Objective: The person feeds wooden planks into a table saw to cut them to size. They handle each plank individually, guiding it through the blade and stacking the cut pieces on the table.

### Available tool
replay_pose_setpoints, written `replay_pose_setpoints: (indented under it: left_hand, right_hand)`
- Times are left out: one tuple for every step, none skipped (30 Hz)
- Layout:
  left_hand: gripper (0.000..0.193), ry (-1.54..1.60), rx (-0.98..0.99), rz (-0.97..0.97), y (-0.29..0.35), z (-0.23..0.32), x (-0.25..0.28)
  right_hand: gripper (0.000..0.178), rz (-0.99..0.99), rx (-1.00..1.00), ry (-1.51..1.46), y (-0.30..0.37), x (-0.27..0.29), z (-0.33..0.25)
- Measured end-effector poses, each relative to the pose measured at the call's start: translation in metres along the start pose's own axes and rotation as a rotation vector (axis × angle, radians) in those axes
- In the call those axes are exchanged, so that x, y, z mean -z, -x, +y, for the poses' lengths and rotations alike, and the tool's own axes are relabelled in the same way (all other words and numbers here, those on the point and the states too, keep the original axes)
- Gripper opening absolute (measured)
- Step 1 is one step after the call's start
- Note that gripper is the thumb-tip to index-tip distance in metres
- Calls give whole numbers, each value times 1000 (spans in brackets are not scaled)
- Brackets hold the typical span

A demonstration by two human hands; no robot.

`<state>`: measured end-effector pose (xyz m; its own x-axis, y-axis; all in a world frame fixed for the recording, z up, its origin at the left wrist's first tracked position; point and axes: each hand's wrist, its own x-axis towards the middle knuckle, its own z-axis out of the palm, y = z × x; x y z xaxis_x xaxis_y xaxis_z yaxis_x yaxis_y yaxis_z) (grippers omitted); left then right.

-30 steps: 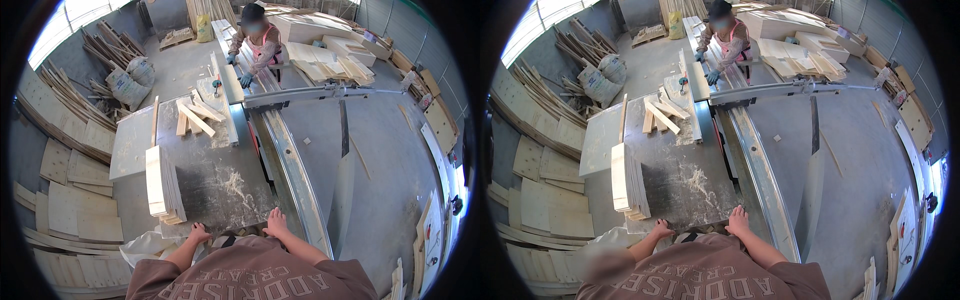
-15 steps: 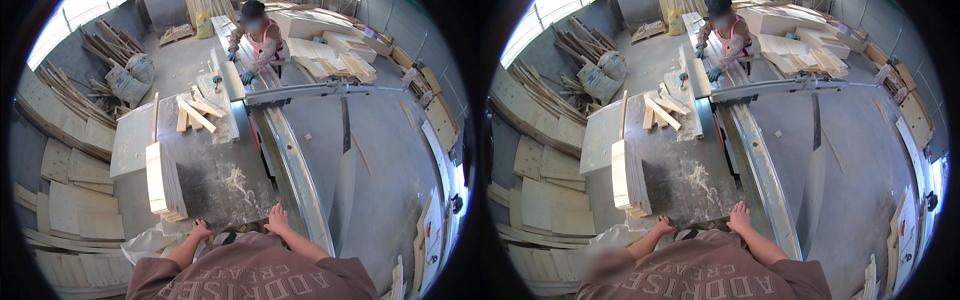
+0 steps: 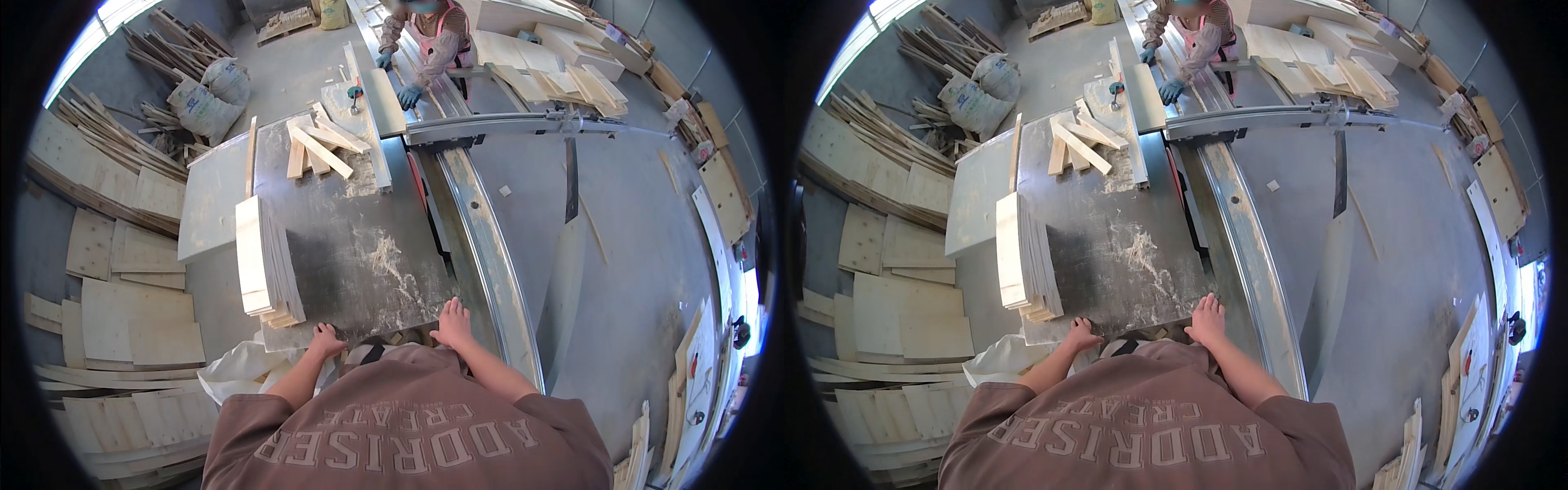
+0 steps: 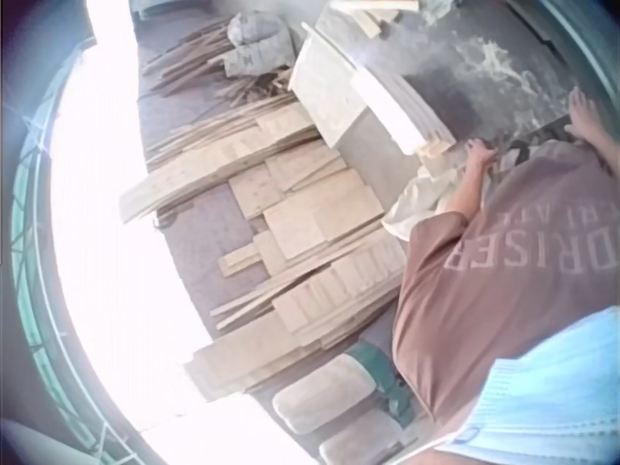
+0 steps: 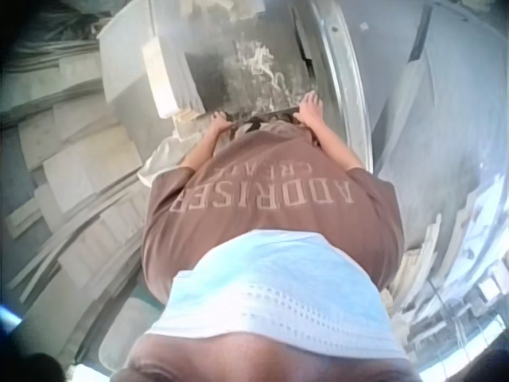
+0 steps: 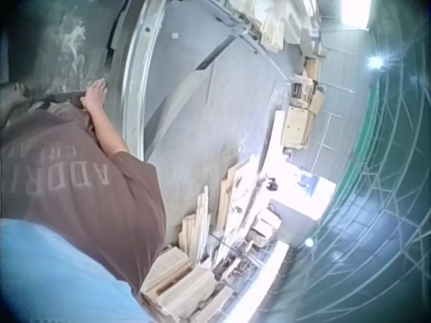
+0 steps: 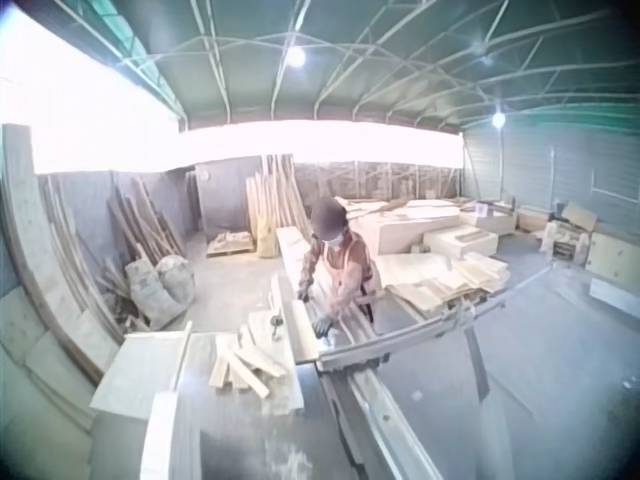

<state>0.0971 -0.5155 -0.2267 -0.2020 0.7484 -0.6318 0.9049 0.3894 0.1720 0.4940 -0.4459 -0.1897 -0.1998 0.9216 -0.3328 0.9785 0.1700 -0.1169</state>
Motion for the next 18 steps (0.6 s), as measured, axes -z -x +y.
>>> replay_pose_setpoints:
  left_hand:
    - [121, 25, -8, -6, 1, 0, 1]
    - [121, 21, -9, -4, 2, 1, 0]
    - [120, 20, -10, 3, 1, 0, 1]
    - [120, 18, -11, 10, 0, -1, 0]
    - [117, 18, -20, 32, 0, -2, -1]
    - [115, 20, -31, 52, 0, -4, -4]
    - [112, 22, -41, 73, -1, -5, -7]
    - [112, 25, -32, 60, -2, -7, -10]
    - [113, 28, -26, 47, 1, -6, -7]
    - [114, 31, -20, 33, 3, -3, -4]
    - [113, 30, -23, 35, 3, -1, -3]
    - [113, 27, -24, 36, 3, -2, -2]
    - [113, 25, -24, 38, 3, -2, -2]
    - [113, 28, -25, 38, 3, -3, -1]
    - [113, 31, -26, 40, 3, -2, -1]
    - [113, 34, -27, 41, 3, -2, -1]
    - [115, 35, -28, 26, 4, -2, -1]
    - [116, 39, -28, 14, 4, -3, 0]
  right_hand:
    - [119, -9, -4, -11, -1, 0, 0]
    - [119, -18, -9, -14, 1, -1, 0]
    - [119, -22, -10, -18, 0, 0, 0]
    - [119, -26, -12, -21, -1, 2, -1]
    - [119, -32, -8, -26, -1, 3, -2]
    - [119, -38, -6, -29, -1, 3, -2]
    - [118, -44, -4, -32, 0, 4, -3]
    - [118, -47, -6, -32, 1, 5, -3]
    - [118, -49, -11, -31, 1, 5, -4]
    - [118, -52, -16, -30, 1, 5, -4]
    - [117, -45, -17, -25, 1, 5, -4]
    - [117, -40, -15, -21, 1, 4, -4]
    - [117, -34, -14, -18, 1, 4, -5]
    - [118, -31, -14, -13, 0, 3, -5]
    - [118, -27, -14, -9, -1, 2, -5]
    - [118, -23, -14, -4, -2, 1, -4]
    - [118, -33, -17, -6, -1, -1, -4]
    - [119, -41, -18, -7, -2, 0, -4]
